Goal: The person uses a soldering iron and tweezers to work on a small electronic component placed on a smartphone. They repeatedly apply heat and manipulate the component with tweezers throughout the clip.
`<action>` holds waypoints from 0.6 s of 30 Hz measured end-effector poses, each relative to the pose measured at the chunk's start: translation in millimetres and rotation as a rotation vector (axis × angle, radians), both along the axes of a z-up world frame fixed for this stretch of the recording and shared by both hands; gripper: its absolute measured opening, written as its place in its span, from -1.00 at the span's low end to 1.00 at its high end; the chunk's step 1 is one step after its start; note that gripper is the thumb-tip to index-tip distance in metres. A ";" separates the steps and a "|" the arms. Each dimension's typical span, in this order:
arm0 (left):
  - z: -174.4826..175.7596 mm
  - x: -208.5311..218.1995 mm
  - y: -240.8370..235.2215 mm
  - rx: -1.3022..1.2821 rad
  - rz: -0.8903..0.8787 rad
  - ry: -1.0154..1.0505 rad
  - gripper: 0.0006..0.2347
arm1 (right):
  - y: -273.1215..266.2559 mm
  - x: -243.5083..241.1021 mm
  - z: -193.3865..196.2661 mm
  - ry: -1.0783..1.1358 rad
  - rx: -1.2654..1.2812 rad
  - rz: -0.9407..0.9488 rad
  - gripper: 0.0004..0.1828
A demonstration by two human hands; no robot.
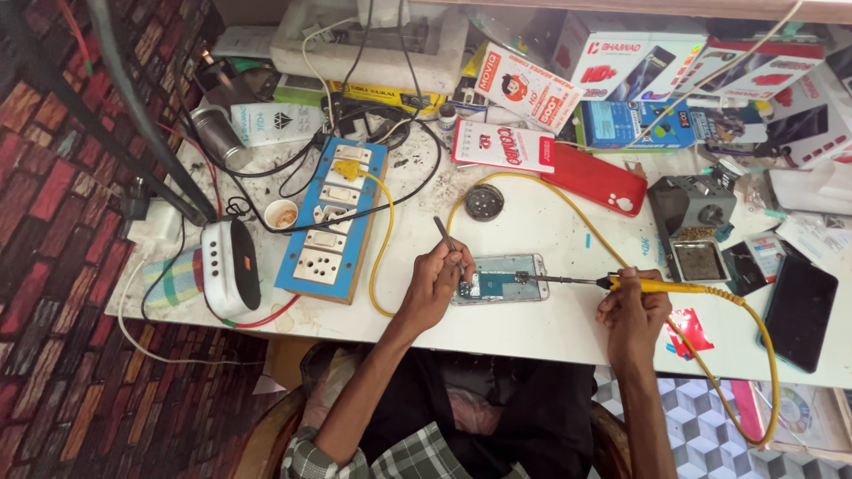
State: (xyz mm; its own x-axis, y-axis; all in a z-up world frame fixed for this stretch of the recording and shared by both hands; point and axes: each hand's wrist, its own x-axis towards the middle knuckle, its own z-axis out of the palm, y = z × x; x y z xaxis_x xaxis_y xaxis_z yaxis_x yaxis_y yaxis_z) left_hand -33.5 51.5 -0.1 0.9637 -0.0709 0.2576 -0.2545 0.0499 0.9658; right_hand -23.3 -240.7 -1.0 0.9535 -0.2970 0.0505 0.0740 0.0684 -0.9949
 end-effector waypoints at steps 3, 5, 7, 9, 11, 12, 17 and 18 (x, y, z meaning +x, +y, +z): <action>0.4 0.7 0.3 0.005 -0.014 -0.019 -0.77 | -0.5 -0.4 -0.1 -0.027 0.004 0.018 -0.74; 1.1 2.1 0.3 0.032 -0.005 -0.023 -0.78 | -0.6 1.5 -0.3 -0.003 -0.014 -0.005 -0.73; -0.4 1.5 0.1 0.046 0.013 -0.016 -0.78 | -1.2 1.1 -2.2 -0.004 -0.015 -0.005 -0.73; -2.8 1.0 0.2 0.046 0.040 -0.001 -0.77 | -2.2 -0.5 -4.5 -0.033 0.004 0.020 -0.73; -3.6 1.5 0.2 0.009 0.032 -0.015 -0.78 | -2.2 -0.4 -4.7 -0.016 0.009 0.010 -0.74; -3.9 1.7 0.2 -0.010 0.030 -0.023 -0.78 | -2.1 -0.3 -4.5 -0.008 0.011 0.007 -0.74; -7.7 4.6 1.7 -0.098 0.067 0.023 -0.81 | -2.6 2.1 -5.7 -0.014 0.016 0.015 -0.73; -7.9 5.6 1.7 -0.122 0.075 0.042 -0.81 | -2.9 2.5 -5.8 -0.018 0.016 0.016 -0.73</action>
